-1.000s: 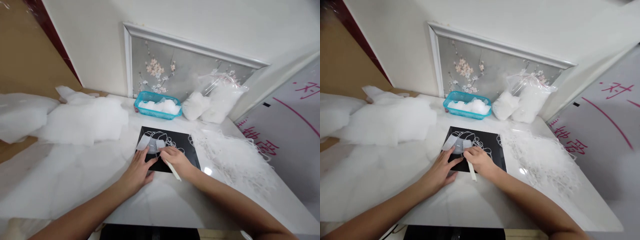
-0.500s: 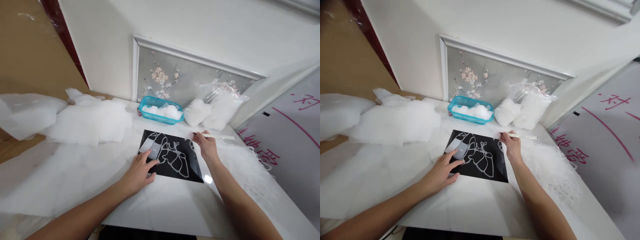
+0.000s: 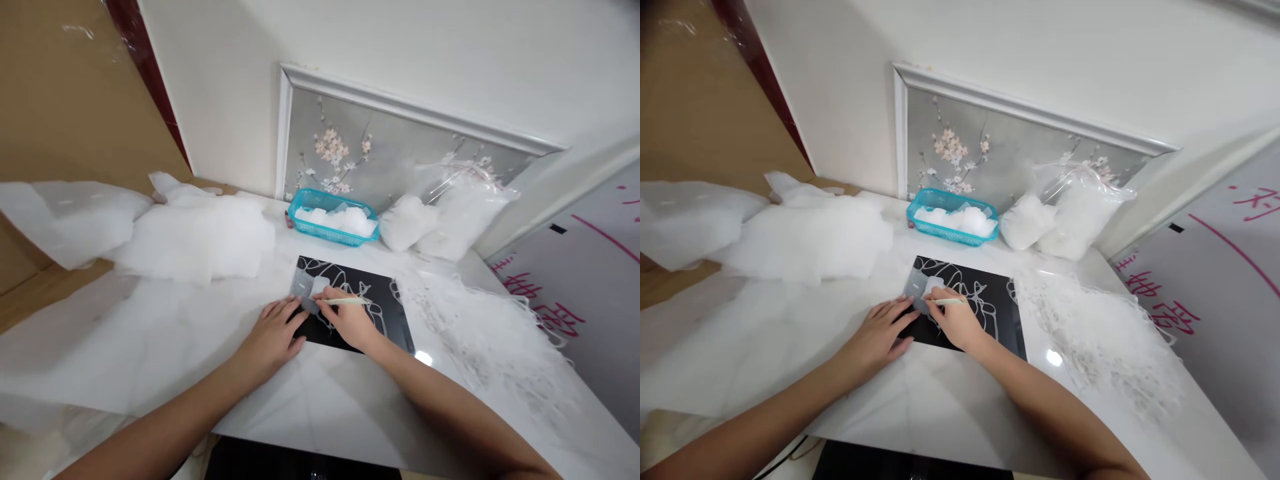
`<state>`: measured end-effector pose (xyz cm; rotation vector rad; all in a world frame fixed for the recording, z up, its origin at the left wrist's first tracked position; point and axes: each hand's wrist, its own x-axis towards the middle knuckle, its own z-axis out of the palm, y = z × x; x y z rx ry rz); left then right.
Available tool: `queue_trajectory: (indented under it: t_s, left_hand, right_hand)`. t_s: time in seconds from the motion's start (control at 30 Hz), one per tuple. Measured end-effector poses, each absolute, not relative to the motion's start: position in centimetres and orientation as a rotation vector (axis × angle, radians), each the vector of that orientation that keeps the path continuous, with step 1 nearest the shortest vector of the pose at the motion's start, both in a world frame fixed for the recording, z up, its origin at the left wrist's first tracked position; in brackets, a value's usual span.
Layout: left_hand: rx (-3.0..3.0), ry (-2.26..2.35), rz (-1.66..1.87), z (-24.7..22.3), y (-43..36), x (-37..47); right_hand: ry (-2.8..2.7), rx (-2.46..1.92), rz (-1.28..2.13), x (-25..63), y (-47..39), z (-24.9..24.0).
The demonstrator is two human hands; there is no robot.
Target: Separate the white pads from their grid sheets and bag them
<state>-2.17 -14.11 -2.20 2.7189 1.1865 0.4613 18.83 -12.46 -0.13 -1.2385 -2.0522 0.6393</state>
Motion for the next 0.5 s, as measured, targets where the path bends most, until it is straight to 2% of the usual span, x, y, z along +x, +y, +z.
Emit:
queue_trajectory:
  t_s: [0.23,0.5]
  left_hand:
    - [2.736,1.236,0.420,-2.3,-14.3,-1.6]
    - [2.731,1.265,0.373,-2.1,-14.6,-1.3]
  right_hand:
    - [-1.999,-1.159,0.962,20.1,-11.9,0.2]
    - [-2.204,-0.989,0.929,21.3,-11.1,0.4]
